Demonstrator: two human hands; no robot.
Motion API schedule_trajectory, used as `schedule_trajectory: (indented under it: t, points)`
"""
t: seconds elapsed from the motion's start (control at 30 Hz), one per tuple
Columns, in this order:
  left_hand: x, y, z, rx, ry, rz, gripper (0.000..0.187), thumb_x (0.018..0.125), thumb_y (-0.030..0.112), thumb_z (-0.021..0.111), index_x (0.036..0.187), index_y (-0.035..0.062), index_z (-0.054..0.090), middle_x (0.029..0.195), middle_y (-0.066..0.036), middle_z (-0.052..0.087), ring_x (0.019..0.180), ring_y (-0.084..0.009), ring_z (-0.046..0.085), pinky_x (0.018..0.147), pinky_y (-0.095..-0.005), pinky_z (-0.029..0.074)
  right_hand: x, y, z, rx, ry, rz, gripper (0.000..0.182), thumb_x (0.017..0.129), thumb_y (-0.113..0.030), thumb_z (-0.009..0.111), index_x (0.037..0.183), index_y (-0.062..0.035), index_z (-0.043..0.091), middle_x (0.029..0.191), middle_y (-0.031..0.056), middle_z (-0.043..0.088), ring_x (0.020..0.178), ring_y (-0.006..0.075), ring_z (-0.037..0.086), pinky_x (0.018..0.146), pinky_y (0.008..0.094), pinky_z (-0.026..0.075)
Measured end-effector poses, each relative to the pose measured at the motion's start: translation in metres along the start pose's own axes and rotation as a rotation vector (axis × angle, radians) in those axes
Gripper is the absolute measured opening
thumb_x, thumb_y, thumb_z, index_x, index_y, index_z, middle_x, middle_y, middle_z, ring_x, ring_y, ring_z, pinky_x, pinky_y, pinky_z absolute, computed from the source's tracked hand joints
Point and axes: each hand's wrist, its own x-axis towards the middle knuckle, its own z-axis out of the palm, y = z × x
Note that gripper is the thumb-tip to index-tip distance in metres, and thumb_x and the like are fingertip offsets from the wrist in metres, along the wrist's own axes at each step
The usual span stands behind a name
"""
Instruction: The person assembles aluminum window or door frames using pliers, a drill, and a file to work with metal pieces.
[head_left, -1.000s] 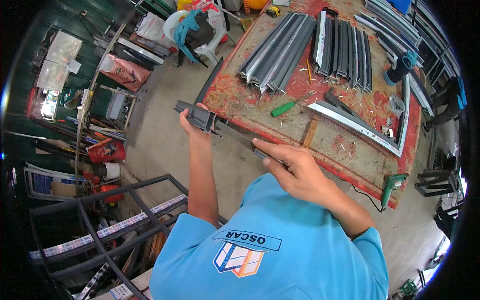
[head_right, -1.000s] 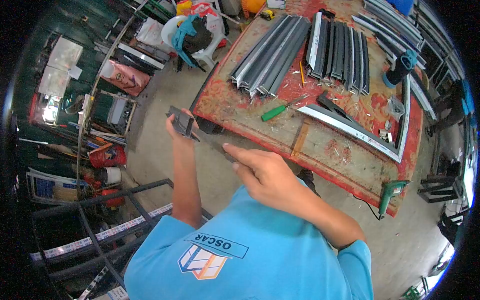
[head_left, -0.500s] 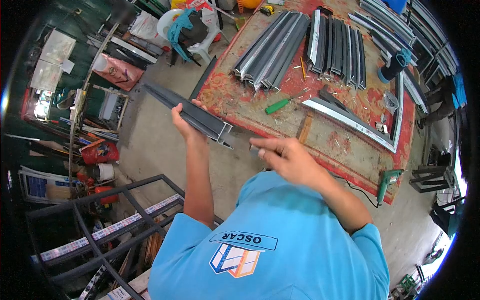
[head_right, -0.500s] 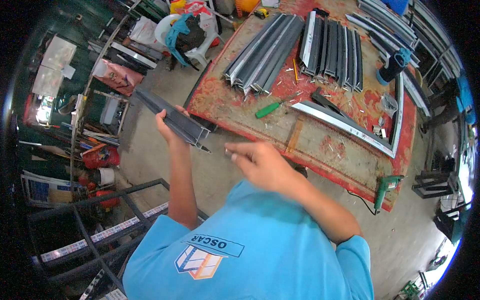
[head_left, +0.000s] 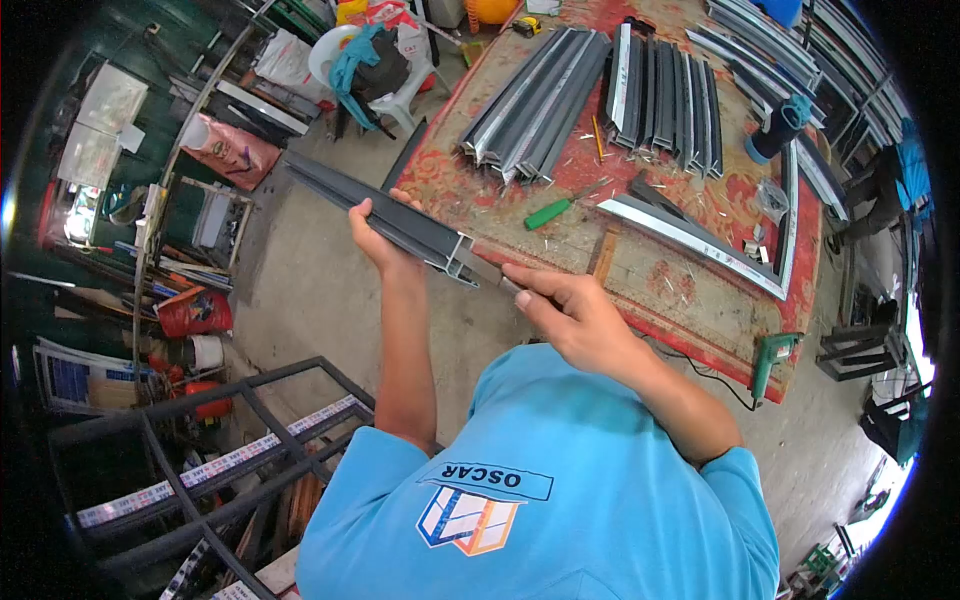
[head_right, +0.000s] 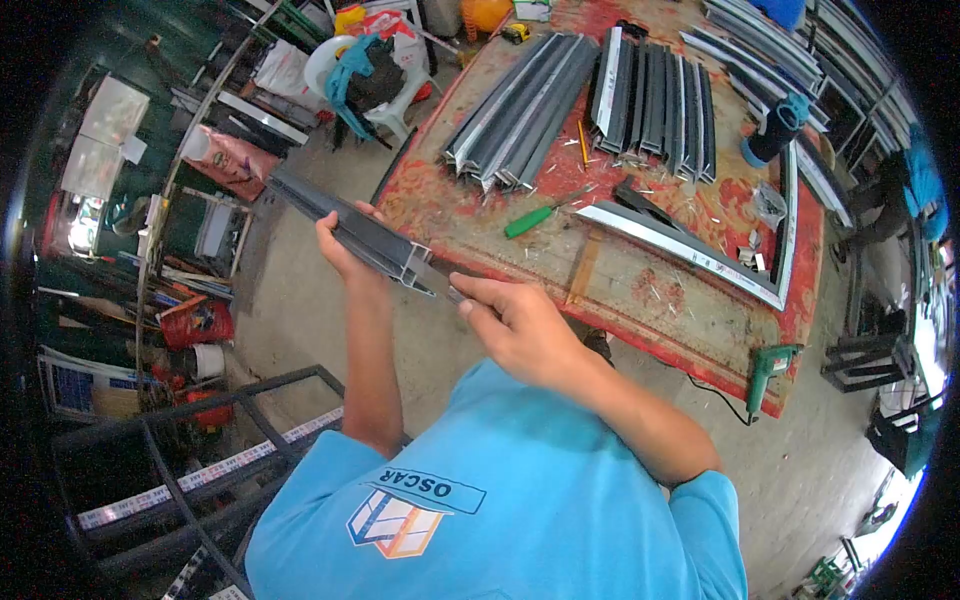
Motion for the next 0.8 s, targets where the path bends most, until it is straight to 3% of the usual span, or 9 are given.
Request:
schedule_trajectory:
  t: [0.03, 0.1, 0.17, 0.23, 0.3, 0.37, 0.5, 0.67, 0.8]
  points:
    - [0.002, 0.004, 0.0, -0.005, 0.002, 0.008, 0.043, 0.082, 0.041, 0.047, 0.089, 0.0, 0.058, 0.079, -0.013, 0.061, 0.07, -0.027, 0.06, 0.061, -0.0383, 0.051, 0.0, -0.008, -0.004, 0.0, -0.005, -0.001, 0.037, 0.096, -0.014, 0.055, 0.126, 0.0057, 0.059, 0.097, 0.0191, 0.072, 0.087, 0.0159, 0.065, 0.08, 0.0337, 0.051]
    - [0.001, 0.005, -0.003, -0.009, 0.005, 0.013, 0.043, 0.082, 0.041, 0.047, 0.089, -0.0002, 0.058, 0.078, -0.013, 0.061, 0.069, -0.0269, 0.06, 0.061, -0.0374, 0.05, 0.006, -0.022, -0.016, 0.101, -0.025, 0.176, 0.037, 0.098, -0.015, 0.057, 0.128, 0.0068, 0.059, 0.083, -0.0009, 0.06, 0.075, 0.0056, 0.051, 0.066, 0.0237, 0.045]
    - [0.001, 0.002, -0.007, 0.072, -0.047, 0.001, 0.043, 0.082, 0.041, 0.047, 0.093, 0.0003, 0.057, 0.079, -0.012, 0.061, 0.07, -0.0267, 0.06, 0.062, -0.0366, 0.05, 0.011, -0.006, -0.012, 0.116, -0.055, 0.23, 0.036, 0.098, -0.014, 0.057, 0.127, 0.0073, 0.059, 0.087, 0.0007, 0.063, 0.078, 0.0069, 0.054, 0.07, 0.0249, 0.047]
    - [0.008, 0.004, -0.019, 0.058, -0.065, -0.006, 0.044, 0.081, 0.041, 0.047, 0.094, 0.0004, 0.057, 0.079, -0.012, 0.061, 0.07, -0.0266, 0.06, 0.062, -0.0365, 0.05, 0.004, 0.004, 0.007, 0.084, 0.082, -0.038, 0.036, 0.095, -0.014, 0.058, 0.124, 0.0066, 0.06, 0.087, 0.0126, 0.069, 0.077, 0.0111, 0.06, 0.073, 0.0302, 0.05]
    - [0.01, 0.004, -0.022, 0.045, -0.084, -0.019, 0.044, 0.081, 0.041, 0.047, 0.094, 0.0005, 0.057, 0.079, -0.011, 0.061, 0.071, -0.0265, 0.06, 0.063, -0.0364, 0.05, -0.002, -0.004, -0.001, -0.022, 0.018, -0.085, 0.035, 0.095, -0.014, 0.059, 0.123, 0.0075, 0.061, 0.091, 0.0134, 0.071, 0.081, 0.012, 0.061, 0.075, 0.0303, 0.051]
    - [0.003, 0.004, -0.021, 0.004, -0.07, -0.011, 0.043, 0.081, 0.041, 0.047, 0.093, 0.0007, 0.057, 0.08, -0.011, 0.062, 0.071, -0.026, 0.06, 0.062, -0.0359, 0.05, 0.001, -0.015, -0.009, 0.035, -0.077, 0.192, 0.035, 0.095, -0.014, 0.059, 0.122, 0.0078, 0.061, 0.097, 0.0161, 0.072, 0.088, 0.0135, 0.063, 0.079, 0.0311, 0.051]
    - [0.002, -0.001, -0.026, 0.085, -0.174, -0.028, 0.045, 0.081, 0.042, 0.045, 0.093, 0.001, 0.058, 0.08, -0.012, 0.062, 0.071, -0.0253, 0.06, 0.062, -0.0362, 0.05, 0.008, 0.008, 0.011, 0.122, 0.003, 0.021, 0.036, 0.096, -0.015, 0.058, 0.125, 0.007, 0.06, 0.089, 0.0081, 0.068, 0.081, 0.0089, 0.056, 0.074, 0.0282, 0.049]
    - [-0.001, 0.008, -0.017, -0.005, -0.04, 0.008, 0.044, 0.081, 0.042, 0.046, 0.091, 0.0009, 0.058, 0.081, -0.012, 0.062, 0.069, -0.025, 0.06, 0.062, -0.0362, 0.05, -0.003, 0.002, -0.001, 0.177, -0.157, 0.191, 0.038, 0.096, -0.015, 0.06, 0.128, 0.0058, 0.058, 0.095, 0.0106, 0.068, 0.083, 0.0115, 0.059, 0.075, 0.0296, 0.049]
    - [0.0, 0.0, -0.014, 0.046, -0.109, 0.001, 0.044, 0.081, 0.043, 0.047, 0.09, 0.0012, 0.058, 0.081, -0.012, 0.061, 0.069, -0.026, 0.059, 0.062, -0.037, 0.05, -0.001, 0.014, 0.012, 0.18, -0.08, 0.003, 0.04, 0.096, -0.014, 0.06, 0.131, 0.0049, 0.057, 0.095, 0.0091, 0.067, 0.084, 0.0121, 0.058, 0.076, 0.0293, 0.049]
